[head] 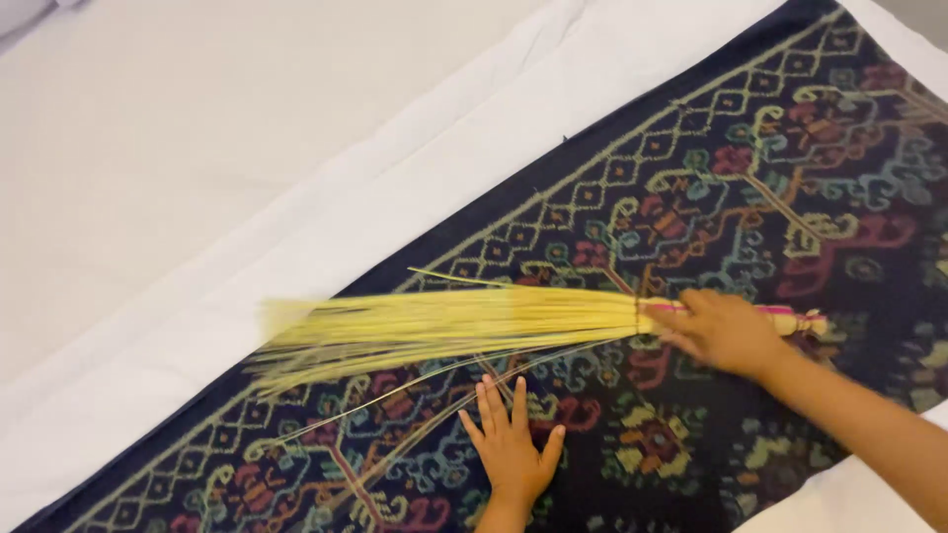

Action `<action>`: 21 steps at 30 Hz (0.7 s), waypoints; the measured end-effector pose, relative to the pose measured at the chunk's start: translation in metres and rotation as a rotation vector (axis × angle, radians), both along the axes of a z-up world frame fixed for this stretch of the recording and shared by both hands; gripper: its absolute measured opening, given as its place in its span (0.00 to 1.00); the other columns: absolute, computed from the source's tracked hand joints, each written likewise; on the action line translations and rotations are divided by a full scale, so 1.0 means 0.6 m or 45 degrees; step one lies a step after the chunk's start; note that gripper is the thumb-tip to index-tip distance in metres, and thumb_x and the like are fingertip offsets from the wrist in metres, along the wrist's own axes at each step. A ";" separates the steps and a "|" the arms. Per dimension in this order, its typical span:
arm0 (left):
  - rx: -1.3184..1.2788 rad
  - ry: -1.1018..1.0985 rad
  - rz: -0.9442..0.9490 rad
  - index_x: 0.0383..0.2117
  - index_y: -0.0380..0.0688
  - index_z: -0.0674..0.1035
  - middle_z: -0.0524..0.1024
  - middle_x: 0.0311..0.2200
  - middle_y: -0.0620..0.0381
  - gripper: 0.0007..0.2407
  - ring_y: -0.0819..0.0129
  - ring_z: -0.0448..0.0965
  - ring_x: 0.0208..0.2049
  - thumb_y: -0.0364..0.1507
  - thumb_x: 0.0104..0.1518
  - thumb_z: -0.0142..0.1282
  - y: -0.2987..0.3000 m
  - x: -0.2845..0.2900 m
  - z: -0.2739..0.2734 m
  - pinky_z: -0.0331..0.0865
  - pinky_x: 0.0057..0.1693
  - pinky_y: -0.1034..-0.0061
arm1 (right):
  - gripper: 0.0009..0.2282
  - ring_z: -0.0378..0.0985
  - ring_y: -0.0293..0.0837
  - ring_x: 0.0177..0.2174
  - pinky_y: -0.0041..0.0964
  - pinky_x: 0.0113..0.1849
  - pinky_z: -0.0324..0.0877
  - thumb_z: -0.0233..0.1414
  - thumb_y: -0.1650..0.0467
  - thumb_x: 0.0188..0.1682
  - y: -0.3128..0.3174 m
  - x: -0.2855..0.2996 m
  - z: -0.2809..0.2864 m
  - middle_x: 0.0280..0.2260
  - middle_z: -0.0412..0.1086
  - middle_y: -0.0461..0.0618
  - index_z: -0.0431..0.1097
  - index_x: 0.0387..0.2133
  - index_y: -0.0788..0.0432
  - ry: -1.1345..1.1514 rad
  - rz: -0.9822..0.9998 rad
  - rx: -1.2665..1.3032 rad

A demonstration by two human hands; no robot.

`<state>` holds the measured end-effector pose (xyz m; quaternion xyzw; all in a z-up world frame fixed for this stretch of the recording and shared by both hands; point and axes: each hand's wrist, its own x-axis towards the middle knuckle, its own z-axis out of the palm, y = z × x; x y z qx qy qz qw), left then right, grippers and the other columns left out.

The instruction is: The person uses a straw broom to sweep a patterned runner and white bedsheet on a bed. They smooth the bedsheet with their hands and adjust the runner's position multiple times.

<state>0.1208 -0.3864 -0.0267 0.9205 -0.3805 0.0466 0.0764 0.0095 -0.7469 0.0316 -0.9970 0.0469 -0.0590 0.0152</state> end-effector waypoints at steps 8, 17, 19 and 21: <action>-0.060 0.052 0.014 0.72 0.55 0.54 0.40 0.74 0.40 0.40 0.45 0.38 0.74 0.58 0.55 0.48 -0.004 -0.002 0.007 0.30 0.69 0.39 | 0.21 0.78 0.46 0.27 0.37 0.27 0.74 0.47 0.52 0.55 -0.239 0.018 0.003 0.33 0.69 0.44 0.68 0.63 0.31 0.079 -0.550 -0.509; -0.099 0.077 0.048 0.72 0.58 0.55 0.41 0.74 0.43 0.39 0.46 0.40 0.74 0.59 0.55 0.48 -0.011 -0.007 0.006 0.32 0.70 0.38 | 0.17 0.82 0.62 0.29 0.52 0.28 0.74 0.45 0.57 0.68 -0.386 0.061 -0.034 0.36 0.80 0.55 0.68 0.64 0.47 -0.129 -1.129 -0.357; -0.133 0.120 0.057 0.73 0.60 0.54 0.40 0.75 0.46 0.37 0.47 0.40 0.74 0.59 0.58 0.45 -0.010 -0.011 0.006 0.31 0.70 0.37 | 0.15 0.80 0.73 0.29 0.63 0.29 0.73 0.47 0.61 0.70 -0.327 0.072 0.025 0.37 0.79 0.67 0.69 0.62 0.55 -0.261 -1.168 -0.025; -0.107 0.063 0.035 0.72 0.57 0.55 0.41 0.74 0.42 0.40 0.46 0.40 0.74 0.59 0.53 0.49 -0.011 -0.008 0.005 0.32 0.70 0.39 | 0.17 0.78 0.75 0.32 0.63 0.30 0.71 0.45 0.65 0.69 -0.251 0.065 0.073 0.40 0.78 0.71 0.65 0.66 0.62 -0.370 -0.970 0.069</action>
